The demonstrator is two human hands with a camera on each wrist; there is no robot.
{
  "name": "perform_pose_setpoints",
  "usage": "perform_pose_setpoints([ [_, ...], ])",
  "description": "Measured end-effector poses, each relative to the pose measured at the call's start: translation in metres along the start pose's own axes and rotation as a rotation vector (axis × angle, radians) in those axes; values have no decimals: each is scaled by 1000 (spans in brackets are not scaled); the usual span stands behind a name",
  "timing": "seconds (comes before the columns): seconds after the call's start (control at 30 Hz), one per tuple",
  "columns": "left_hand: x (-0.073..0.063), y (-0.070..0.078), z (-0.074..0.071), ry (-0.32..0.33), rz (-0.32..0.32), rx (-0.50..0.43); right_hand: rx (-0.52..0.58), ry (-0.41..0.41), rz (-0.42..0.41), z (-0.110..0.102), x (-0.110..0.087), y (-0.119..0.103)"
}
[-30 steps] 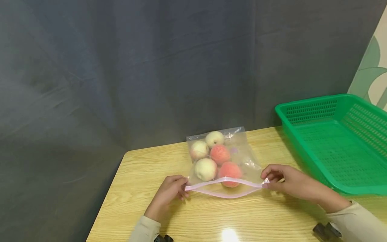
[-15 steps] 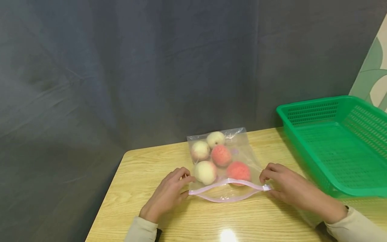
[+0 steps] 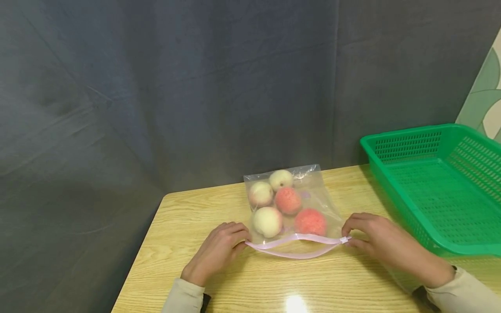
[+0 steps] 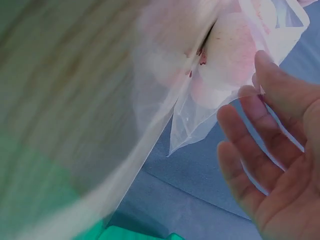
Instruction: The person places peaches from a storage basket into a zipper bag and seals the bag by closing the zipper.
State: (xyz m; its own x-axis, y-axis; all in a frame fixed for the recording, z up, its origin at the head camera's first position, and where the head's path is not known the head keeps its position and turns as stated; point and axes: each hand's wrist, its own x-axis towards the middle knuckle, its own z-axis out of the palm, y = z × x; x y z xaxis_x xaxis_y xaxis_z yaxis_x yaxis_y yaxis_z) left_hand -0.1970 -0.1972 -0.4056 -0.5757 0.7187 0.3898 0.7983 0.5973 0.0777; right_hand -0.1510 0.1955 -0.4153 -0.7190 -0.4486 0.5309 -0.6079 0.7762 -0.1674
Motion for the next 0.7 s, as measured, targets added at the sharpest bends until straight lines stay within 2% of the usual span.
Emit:
perform_pose_setpoints([
  [0.07,0,-1,0,3,-13,-11,-8,-2,14,-1,0,1],
  [0.17,0,-1,-2,12,-53,-18,-25,-30,79,-4,1,2],
  [0.3,-1,-3,-5,13,-158,-46,-49,-31,145,-6,1,2],
  [0.37,-2,-4,-6,10,-223,-90,-42,-1,143,-6,0,3],
  [0.53,-5,-9,-7,23,-379,-237,6,56,123,-5,1,7],
  [0.7,-5,-13,-6,53,-546,-476,139,97,130,-7,4,9],
])
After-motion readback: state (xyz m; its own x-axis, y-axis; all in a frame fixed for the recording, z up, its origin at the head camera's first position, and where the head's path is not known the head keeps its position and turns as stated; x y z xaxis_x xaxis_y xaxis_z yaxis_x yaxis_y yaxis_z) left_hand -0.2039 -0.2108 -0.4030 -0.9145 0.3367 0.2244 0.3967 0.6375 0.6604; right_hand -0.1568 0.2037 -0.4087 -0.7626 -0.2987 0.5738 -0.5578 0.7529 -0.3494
